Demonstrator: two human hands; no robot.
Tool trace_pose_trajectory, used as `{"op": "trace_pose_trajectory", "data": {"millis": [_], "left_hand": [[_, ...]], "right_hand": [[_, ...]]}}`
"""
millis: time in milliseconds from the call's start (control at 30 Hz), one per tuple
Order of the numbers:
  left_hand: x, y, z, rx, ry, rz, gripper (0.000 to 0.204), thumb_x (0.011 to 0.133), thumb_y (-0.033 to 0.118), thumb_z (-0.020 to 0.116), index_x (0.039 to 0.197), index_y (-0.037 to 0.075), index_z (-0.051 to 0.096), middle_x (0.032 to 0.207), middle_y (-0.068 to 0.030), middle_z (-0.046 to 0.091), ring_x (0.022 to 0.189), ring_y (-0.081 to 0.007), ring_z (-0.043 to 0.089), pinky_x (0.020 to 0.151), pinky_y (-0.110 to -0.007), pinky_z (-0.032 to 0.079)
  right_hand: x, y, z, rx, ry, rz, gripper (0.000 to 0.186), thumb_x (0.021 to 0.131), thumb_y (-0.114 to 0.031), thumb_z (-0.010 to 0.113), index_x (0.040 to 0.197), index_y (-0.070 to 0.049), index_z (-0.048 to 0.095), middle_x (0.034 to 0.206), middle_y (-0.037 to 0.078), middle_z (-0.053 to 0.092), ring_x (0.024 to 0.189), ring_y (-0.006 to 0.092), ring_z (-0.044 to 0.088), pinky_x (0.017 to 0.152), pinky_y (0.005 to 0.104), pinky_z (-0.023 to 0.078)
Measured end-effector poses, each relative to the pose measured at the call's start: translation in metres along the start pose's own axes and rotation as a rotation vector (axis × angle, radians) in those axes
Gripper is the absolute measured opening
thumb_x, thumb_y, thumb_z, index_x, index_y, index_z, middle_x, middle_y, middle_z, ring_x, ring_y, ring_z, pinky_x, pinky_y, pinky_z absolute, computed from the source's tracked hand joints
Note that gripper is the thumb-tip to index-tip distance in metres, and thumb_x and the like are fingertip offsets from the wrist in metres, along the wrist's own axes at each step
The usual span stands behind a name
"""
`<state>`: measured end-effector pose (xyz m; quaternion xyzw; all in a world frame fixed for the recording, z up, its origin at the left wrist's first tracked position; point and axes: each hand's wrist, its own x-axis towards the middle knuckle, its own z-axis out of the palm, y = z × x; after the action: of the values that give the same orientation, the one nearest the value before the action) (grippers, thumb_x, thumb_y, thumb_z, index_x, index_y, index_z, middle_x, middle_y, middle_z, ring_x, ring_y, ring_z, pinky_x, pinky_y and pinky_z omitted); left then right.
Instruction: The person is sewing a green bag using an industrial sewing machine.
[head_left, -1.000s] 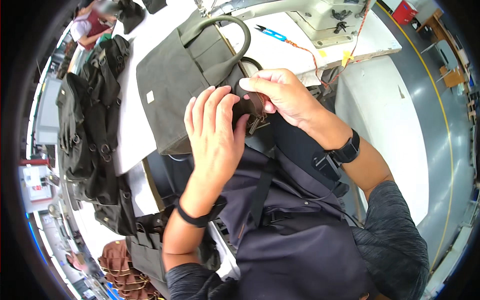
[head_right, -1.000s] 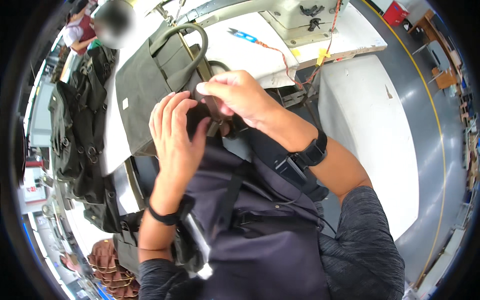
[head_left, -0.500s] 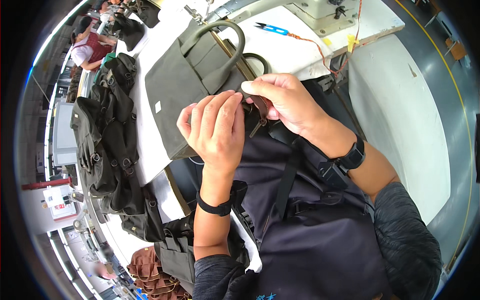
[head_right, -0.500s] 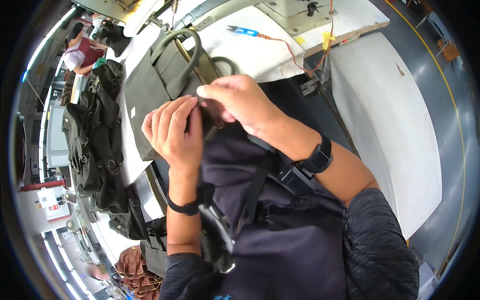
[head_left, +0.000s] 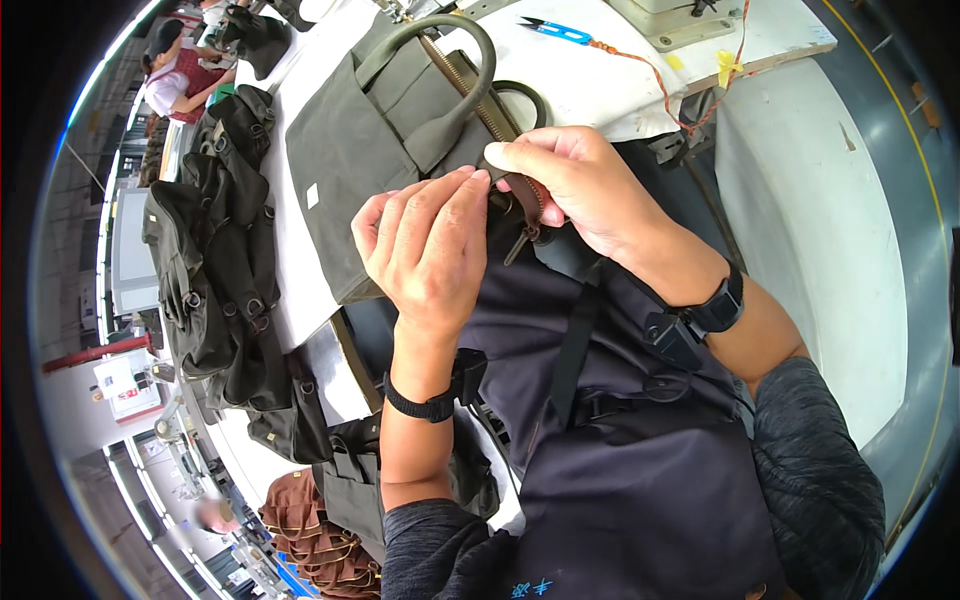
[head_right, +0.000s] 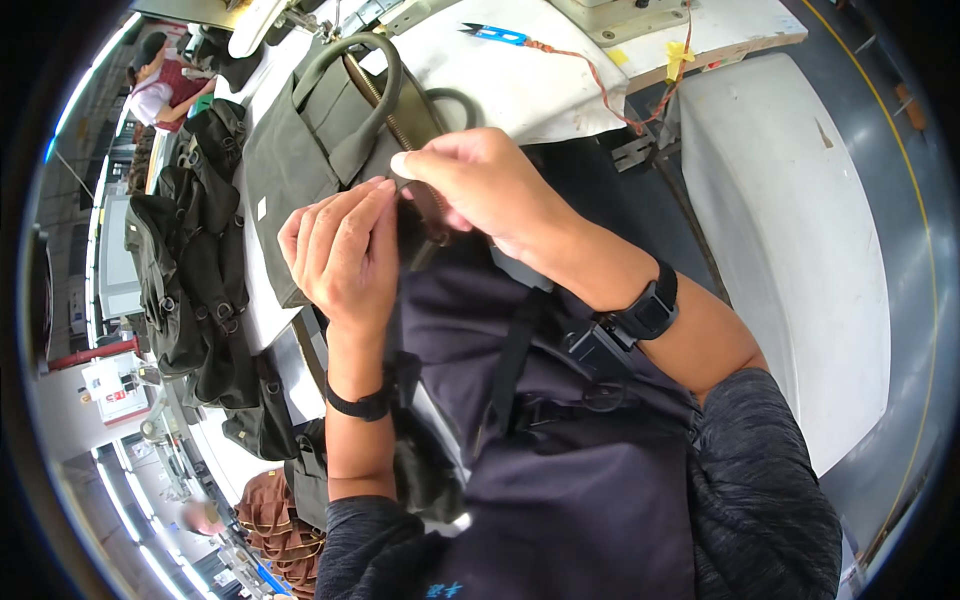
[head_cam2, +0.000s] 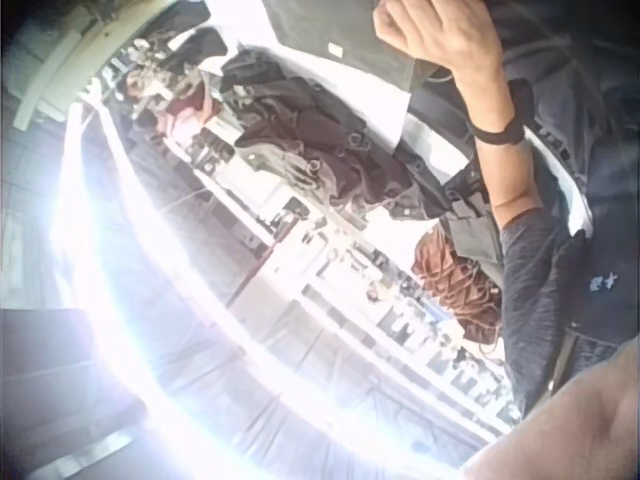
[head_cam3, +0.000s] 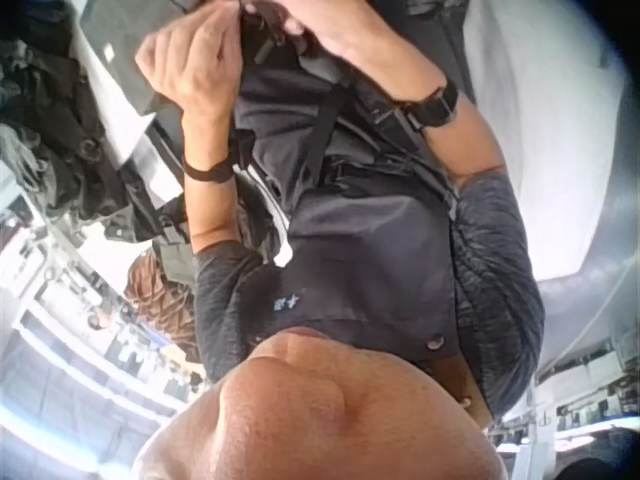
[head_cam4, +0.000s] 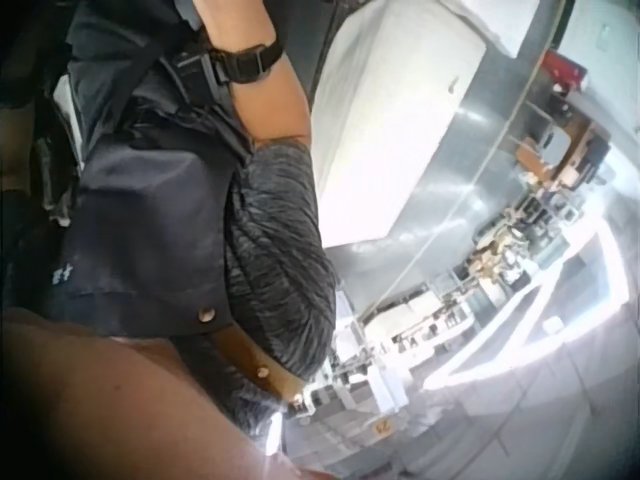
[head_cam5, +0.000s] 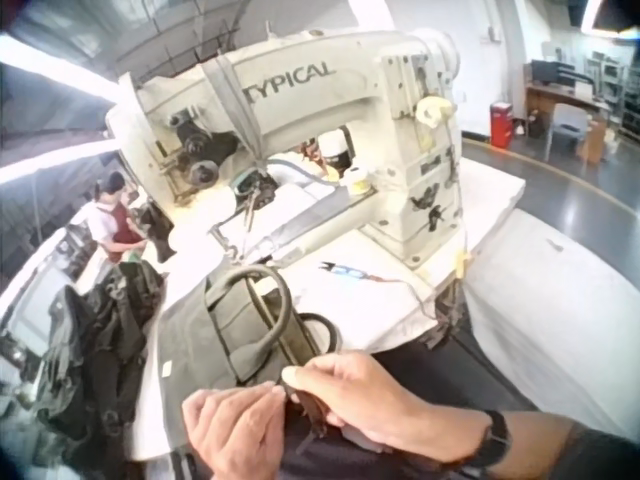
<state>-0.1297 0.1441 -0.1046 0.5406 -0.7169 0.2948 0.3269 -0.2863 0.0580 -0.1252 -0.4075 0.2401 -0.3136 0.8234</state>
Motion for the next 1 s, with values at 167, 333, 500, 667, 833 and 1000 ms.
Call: {"op": "trace_pose_trajectory", "data": {"millis": [167, 333, 500, 667, 833, 1000], "left_hand": [[0.003, 0.000, 0.000, -0.001, -0.014, 0.008, 0.018, 0.080, 0.009, 0.083, 0.095, 0.015, 0.074, 0.094, 0.0050, 0.075, 0.082, -0.0124, 0.069, 0.083, -0.032, 0.043], [0.003, 0.005, -0.001, 0.048, -0.070, -0.047, 0.017, 0.080, 0.008, 0.083, 0.094, 0.014, 0.073, 0.095, 0.0039, 0.075, 0.082, -0.0133, 0.069, 0.085, -0.033, 0.044], [0.002, 0.005, -0.001, -0.003, -0.042, -0.006, 0.019, 0.078, 0.006, 0.084, 0.092, 0.014, 0.072, 0.095, 0.0034, 0.074, 0.082, -0.0139, 0.069, 0.087, -0.034, 0.046], [0.003, 0.003, -0.003, -0.029, -0.053, 0.005, 0.022, 0.076, 0.002, 0.083, 0.093, 0.013, 0.073, 0.094, 0.0010, 0.076, 0.083, -0.0163, 0.070, 0.087, -0.034, 0.048], [0.002, 0.000, -0.003, -0.020, -0.054, 0.026, 0.021, 0.076, 0.006, 0.082, 0.093, 0.013, 0.072, 0.095, 0.0035, 0.074, 0.079, -0.0118, 0.069, 0.085, -0.034, 0.045], [0.009, -0.002, -0.010, -0.087, -0.012, 0.040, 0.020, 0.074, 0.009, 0.075, 0.094, 0.008, 0.073, 0.094, 0.0001, 0.072, 0.081, -0.0129, 0.068, 0.084, -0.035, 0.047]], "right_hand": [[-0.002, 0.003, 0.001, -0.060, -0.023, -0.030, 0.030, 0.100, -0.032, 0.069, 0.083, -0.007, 0.069, 0.067, -0.006, 0.057, 0.054, 0.0008, 0.043, 0.048, 0.0197, 0.031], [-0.001, 0.008, 0.005, -0.004, -0.016, -0.064, 0.032, 0.102, -0.031, 0.067, 0.080, -0.007, 0.067, 0.067, -0.006, 0.056, 0.054, 0.0006, 0.042, 0.048, 0.0200, 0.029], [-0.002, 0.007, 0.001, 0.064, -0.003, 0.022, 0.035, 0.103, -0.031, 0.066, 0.077, -0.007, 0.065, 0.067, -0.006, 0.056, 0.053, 0.0006, 0.040, 0.047, 0.0203, 0.028], [-0.004, 0.005, -0.001, -0.095, -0.020, -0.040, 0.037, 0.105, -0.033, 0.063, 0.078, -0.007, 0.064, 0.066, -0.006, 0.054, 0.054, 0.0007, 0.042, 0.048, 0.0207, 0.029], [-0.003, 0.010, 0.004, -0.152, 0.066, -0.111, 0.038, 0.104, -0.030, 0.065, 0.076, -0.004, 0.064, 0.064, -0.005, 0.055, 0.058, 0.0009, 0.046, 0.051, 0.0211, 0.036], [-0.001, 0.013, 0.005, -0.303, 0.070, -0.250, 0.033, 0.105, -0.023, 0.063, 0.078, -0.003, 0.060, 0.069, -0.004, 0.055, 0.065, 0.0016, 0.045, 0.056, 0.0227, 0.037]]}}
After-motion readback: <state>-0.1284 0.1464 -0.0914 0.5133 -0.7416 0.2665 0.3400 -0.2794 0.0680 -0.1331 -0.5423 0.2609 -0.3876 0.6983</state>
